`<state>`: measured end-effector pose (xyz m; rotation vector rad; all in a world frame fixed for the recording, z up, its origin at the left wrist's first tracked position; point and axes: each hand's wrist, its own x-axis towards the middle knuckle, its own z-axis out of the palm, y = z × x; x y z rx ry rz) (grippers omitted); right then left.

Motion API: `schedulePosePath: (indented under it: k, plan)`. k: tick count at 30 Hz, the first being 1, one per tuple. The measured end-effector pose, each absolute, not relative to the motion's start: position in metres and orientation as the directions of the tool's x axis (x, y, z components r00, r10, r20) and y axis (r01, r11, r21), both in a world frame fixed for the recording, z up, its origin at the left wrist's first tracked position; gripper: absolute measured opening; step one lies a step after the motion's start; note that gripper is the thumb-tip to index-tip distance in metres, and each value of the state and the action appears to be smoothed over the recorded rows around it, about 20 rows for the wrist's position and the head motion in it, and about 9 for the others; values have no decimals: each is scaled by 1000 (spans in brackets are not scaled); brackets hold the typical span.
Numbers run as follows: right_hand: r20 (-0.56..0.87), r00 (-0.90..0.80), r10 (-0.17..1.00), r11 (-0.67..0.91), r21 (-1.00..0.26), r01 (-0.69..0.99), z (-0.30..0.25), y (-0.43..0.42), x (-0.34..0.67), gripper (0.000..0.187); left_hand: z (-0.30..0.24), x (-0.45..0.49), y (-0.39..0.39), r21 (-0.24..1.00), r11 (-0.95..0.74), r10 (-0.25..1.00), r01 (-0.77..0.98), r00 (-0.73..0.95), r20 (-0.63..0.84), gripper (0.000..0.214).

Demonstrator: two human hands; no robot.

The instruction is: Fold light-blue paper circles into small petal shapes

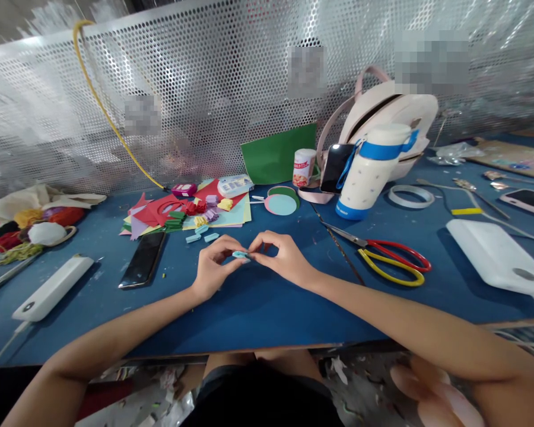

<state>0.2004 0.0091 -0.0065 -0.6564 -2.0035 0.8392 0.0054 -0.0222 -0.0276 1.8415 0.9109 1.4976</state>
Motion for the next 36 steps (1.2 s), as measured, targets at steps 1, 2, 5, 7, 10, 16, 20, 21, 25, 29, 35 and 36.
schedulePosePath:
  k: [1, 2, 5, 7, 10, 16, 20, 21, 25, 29, 35, 36]
  plan:
    - [524, -498, 691, 661, -737, 141, -7, 9, 200, 14, -28, 5, -22, 795, -592, 806, 135, 128, 578, 29]
    - [548, -489, 679, 683, -715, 146, -7, 9, 201, 13, -28, 5, -22, 796, -591, 806, 128, 123, 579, 28]
    - [591, -474, 653, 722, -675, 154, -9, 9, 201, 11, -28, 5, -22, 795, -593, 805, 127, 107, 583, 24]
    - [585, -482, 652, 719, -679, 147, -9, 10, 201, 11, -27, 4, -23, 785, -602, 798, 145, 112, 592, 22]
    - [539, -513, 668, 678, -725, 121, -10, 12, 201, 13, -25, 2, -24, 752, -639, 769, 163, 143, 623, 17]
    - [418, -574, 704, 570, -815, 105, -8, 17, 202, 27, -21, -1, -25, 708, -689, 723, 153, 221, 655, 13]
    - [392, -585, 710, 565, -813, 141, -9, 19, 203, 34, -23, 0, -25, 733, -667, 741, 132, 217, 635, 18]
    - [392, -588, 707, 569, -809, 145, -10, 20, 204, 35, -24, 1, -25, 747, -655, 751, 115, 209, 626, 20]
    - [415, -615, 670, 608, -782, 136, -10, 20, 204, 39, -27, 2, -25, 789, -613, 777, 23, 195, 598, 21]
    - [438, -621, 650, 633, -764, 123, -9, 19, 204, 39, -27, 2, -24, 785, -619, 771, 10, 195, 606, 18]
    - [474, -609, 636, 685, -710, 163, -8, 21, 205, 37, -28, -2, -22, 761, -640, 766, 106, 171, 620, 17]
    - [487, -611, 624, 707, -686, 174, -9, 23, 206, 36, -28, -2, -22, 756, -642, 765, 129, 167, 621, 17]
